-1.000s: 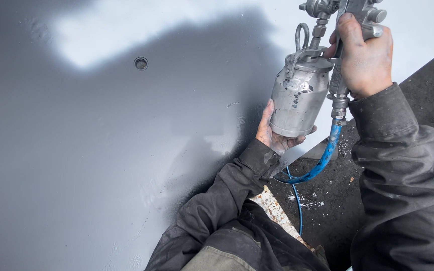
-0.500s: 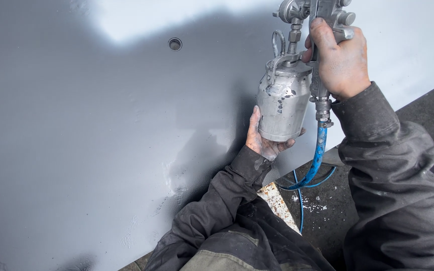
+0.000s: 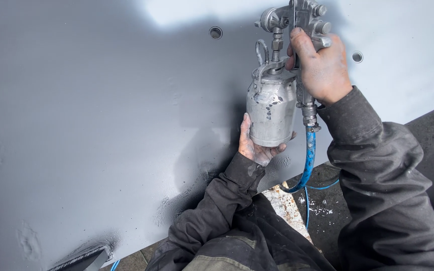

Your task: The person uses a spray gun to apply a coat of gray paint onto a large metal panel. They systematically move the spray gun across the surface, covering the main panel and the lower edge trim.

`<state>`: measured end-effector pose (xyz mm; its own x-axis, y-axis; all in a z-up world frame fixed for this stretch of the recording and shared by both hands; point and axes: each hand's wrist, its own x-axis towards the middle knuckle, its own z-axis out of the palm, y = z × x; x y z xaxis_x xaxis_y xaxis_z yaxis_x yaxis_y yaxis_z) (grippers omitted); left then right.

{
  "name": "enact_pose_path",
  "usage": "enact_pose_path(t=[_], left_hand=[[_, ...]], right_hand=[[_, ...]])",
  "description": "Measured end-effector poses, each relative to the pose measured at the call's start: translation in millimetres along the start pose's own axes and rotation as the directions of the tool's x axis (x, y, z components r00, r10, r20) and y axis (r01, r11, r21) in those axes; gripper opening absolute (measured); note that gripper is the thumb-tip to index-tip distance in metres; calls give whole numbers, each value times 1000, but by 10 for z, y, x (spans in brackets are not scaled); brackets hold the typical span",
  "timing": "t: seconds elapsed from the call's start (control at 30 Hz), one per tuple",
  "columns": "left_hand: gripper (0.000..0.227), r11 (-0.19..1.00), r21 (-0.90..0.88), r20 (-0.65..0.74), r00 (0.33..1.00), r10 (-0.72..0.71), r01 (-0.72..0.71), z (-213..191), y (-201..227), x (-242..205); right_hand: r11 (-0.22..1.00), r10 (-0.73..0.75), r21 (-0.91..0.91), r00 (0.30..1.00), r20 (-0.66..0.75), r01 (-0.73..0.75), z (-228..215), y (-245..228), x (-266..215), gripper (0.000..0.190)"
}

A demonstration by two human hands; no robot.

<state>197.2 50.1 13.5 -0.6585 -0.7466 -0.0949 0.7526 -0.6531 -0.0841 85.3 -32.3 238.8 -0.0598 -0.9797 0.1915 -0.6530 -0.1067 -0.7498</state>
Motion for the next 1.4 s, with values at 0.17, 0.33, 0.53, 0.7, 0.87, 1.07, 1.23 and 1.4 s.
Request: enact_pose_path(t=[0.17,0.33,0.53,0.7,0.87,1.07,1.23,1.4], left_hand=[[95,999,16,-21,998,52,-51,69,185,-289],[90,991,-77,20,993,113,-112,52,301,-514],[90,983,-23,-4,984,180,-180,125,264,-763],[81,984,-88,-295,948,124,-156,305,134,-725],[76,992,-82,-287,955,72,-100,205,-52,-482],[80,997,-79,-105,994,-21,12,37,-251,-87],[88,991,-86,33,995,-98,101,41,-446,193],[88,978,-103,2,984,-180,179,10,-654,517]], right_hand=[[999,-41,-13,998,40,42,261,-193,-26,39],[995,-99,6,992,84,99,467,-396,-61,39],[994,-49,99,989,139,35,556,-623,-194,33],[997,81,2,982,169,-83,481,-574,-256,53],[992,121,-40,987,108,-118,219,-306,-259,54],[994,110,-5,993,38,-110,-171,65,-219,46],[996,75,49,997,-21,-74,-499,326,-222,38],[997,79,22,992,-99,-78,-803,609,-227,37]])
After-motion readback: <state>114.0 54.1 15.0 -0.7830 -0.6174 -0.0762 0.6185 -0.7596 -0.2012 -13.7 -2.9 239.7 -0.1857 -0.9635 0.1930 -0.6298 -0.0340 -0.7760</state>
